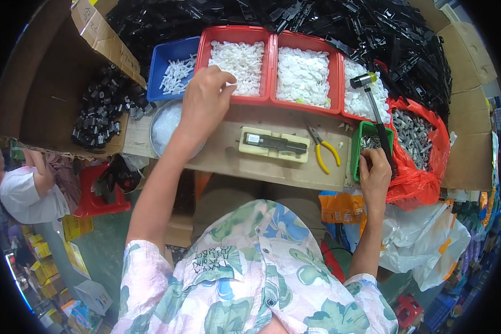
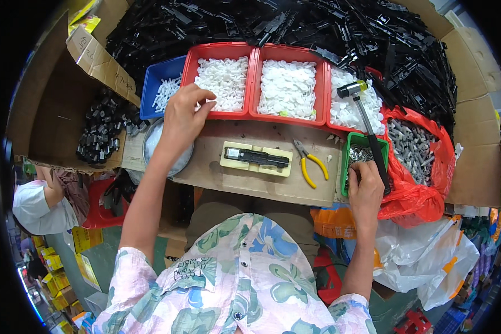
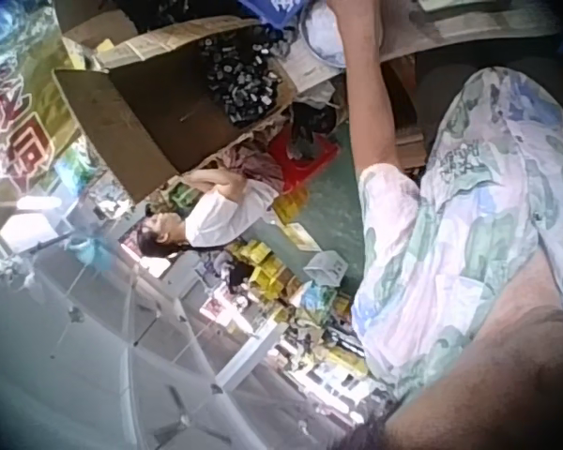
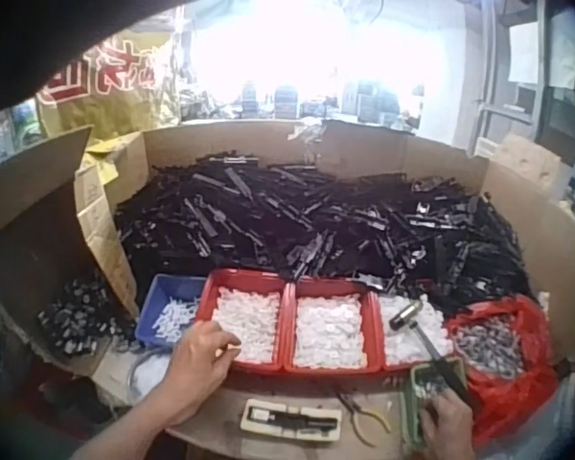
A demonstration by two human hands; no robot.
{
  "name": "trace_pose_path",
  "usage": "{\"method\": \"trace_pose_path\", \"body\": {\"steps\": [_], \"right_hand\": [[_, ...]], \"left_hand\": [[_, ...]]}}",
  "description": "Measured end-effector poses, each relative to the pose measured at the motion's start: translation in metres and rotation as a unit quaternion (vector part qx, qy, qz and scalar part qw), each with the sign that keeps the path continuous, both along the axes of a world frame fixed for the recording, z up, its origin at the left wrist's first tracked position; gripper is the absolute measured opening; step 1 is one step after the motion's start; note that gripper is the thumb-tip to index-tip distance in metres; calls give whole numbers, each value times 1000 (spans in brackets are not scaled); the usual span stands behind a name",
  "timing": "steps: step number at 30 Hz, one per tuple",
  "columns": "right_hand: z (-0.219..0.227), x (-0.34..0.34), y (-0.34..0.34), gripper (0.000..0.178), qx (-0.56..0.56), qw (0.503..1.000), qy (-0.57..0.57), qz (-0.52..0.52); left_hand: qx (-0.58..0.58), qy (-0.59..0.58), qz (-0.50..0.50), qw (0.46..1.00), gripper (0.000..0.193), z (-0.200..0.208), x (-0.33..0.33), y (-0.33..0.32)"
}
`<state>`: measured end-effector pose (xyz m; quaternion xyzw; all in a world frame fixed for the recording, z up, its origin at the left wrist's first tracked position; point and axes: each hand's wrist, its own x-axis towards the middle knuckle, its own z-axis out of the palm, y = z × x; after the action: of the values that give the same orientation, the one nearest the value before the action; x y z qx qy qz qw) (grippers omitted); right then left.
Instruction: The person assembles small padlocks by inserting white plastic components and metal pins into a wooden jig. They use pliers to secure the pins and a hammer to tap the components into place. The finished locks are placed into a cardboard box, while raw materials are organized in red and blue bins.
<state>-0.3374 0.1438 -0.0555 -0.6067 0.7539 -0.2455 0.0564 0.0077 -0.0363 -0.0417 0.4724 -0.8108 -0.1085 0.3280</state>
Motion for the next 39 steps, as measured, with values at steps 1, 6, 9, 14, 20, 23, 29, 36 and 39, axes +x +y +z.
{"method": "trace_pose_path", "body": {"steps": [1, 6, 9, 14, 20, 23, 29, 36, 39], "right_hand": [[-2, -1, 0, 7, -1, 1000, -8, -4], [-3, -3, -1, 7, -21, 999, -39, -3], [-3, -5, 0, 7, -34, 998, -60, -3], [-1, -10, 2, 5, -43, 996, -75, -4], [17, 0, 3, 7, -99, 990, -93, -29], [18, 12, 3, 7, -161, 965, -208, 2], [27, 80, -6, 11, -174, 928, -304, 126], [22, 100, -12, 17, -197, 928, -277, 153], [21, 99, -12, 18, -210, 925, -269, 166]], "left_hand": [[-20, -38, -13, 999, 10, -4, 3, -12], [65, -118, -38, 990, 11, -7, 9, -40], [13, -111, -57, 992, 10, -11, 7, -43], [6, 3, -50, 999, 8, -2, -1, -30], [141, 159, -47, 976, 11, 18, -21, 28], [318, 313, -88, 891, 14, 2, -42, 55], [488, 432, -86, 753, 16, -11, -78, 95], [507, 429, -63, 745, 17, -1, -84, 107], [509, 411, -65, 754, 21, 2, -85, 106]]}}
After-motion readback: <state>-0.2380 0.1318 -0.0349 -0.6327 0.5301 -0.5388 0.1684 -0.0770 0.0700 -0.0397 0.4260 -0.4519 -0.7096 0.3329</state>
